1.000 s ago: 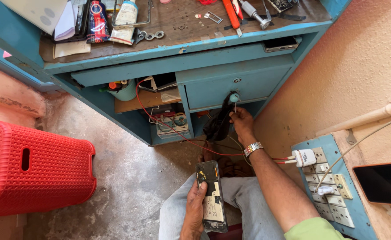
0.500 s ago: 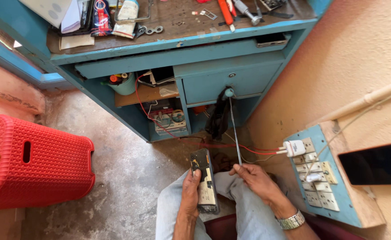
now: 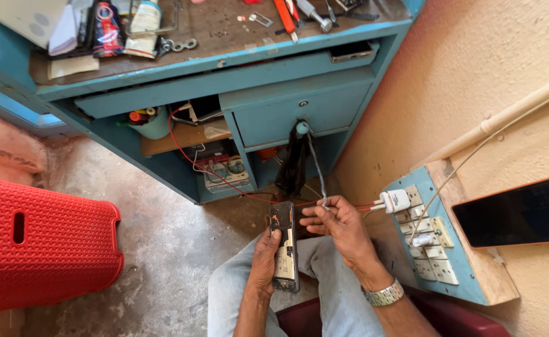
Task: The person disassembles a phone, removes components such as the battery and internal panels, and uses a tool to pry and clean parts of the device's interior.
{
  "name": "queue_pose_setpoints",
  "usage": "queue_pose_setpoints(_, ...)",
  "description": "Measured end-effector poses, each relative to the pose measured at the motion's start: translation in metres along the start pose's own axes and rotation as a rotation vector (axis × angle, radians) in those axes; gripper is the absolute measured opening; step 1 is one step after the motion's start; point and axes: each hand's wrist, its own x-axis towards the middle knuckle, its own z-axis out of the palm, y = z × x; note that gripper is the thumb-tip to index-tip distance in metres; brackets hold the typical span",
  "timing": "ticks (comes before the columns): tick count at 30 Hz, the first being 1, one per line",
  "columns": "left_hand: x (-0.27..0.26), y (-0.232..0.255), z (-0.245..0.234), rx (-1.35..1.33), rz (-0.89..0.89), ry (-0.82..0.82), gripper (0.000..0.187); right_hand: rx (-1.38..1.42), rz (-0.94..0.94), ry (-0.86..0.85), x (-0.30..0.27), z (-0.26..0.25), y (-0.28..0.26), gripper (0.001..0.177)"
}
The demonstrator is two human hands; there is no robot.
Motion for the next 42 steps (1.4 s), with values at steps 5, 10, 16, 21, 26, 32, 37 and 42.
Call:
queue_pose_setpoints(5,0.004,-0.01,-0.008,0.006,0.016,-0.04,0.041,0.031,-0.047,0.046,0.007,-0.002,0.026,0.021)
queue_pose_setpoints(10,0.005,-0.019,-0.006,-0.006,-0.015,-0.03,0.042,0.173,-0.005,0.085,0.006,-0.001,0.03,0.022)
queue_pose_setpoints(16,0.005,-0.021,-0.005,-0.025,-0.011,-0.015,0.042,0.178,-0.012,0.111,0.003,0.008,0.027,0.022)
queue_pose_setpoints(21,0.007,-0.024,-0.008,-0.028,0.019,-0.037,0.041,0.199,0.01,0.122,-0.001,0.012,0.026,0.022)
queue_pose_setpoints(26,0.005,-0.024,-0.006,-0.003,0.025,-0.009,0.043,0.223,0.009,0.135,-0.001,0.016,0.028,0.021)
queue_pose_setpoints(32,0.003,-0.02,-0.001,0.044,0.02,0.03,0.044,0.301,-0.006,0.114,0.0,0.016,0.031,0.021)
queue_pose_setpoints(37,0.004,-0.021,-0.001,0.023,0.016,0.028,0.045,0.25,-0.03,0.15,0.0,0.019,0.031,0.023)
queue_pose_setpoints(42,0.004,-0.022,-0.002,0.018,0.036,0.034,0.043,0.166,-0.041,0.235,0.0,0.024,0.033,0.024)
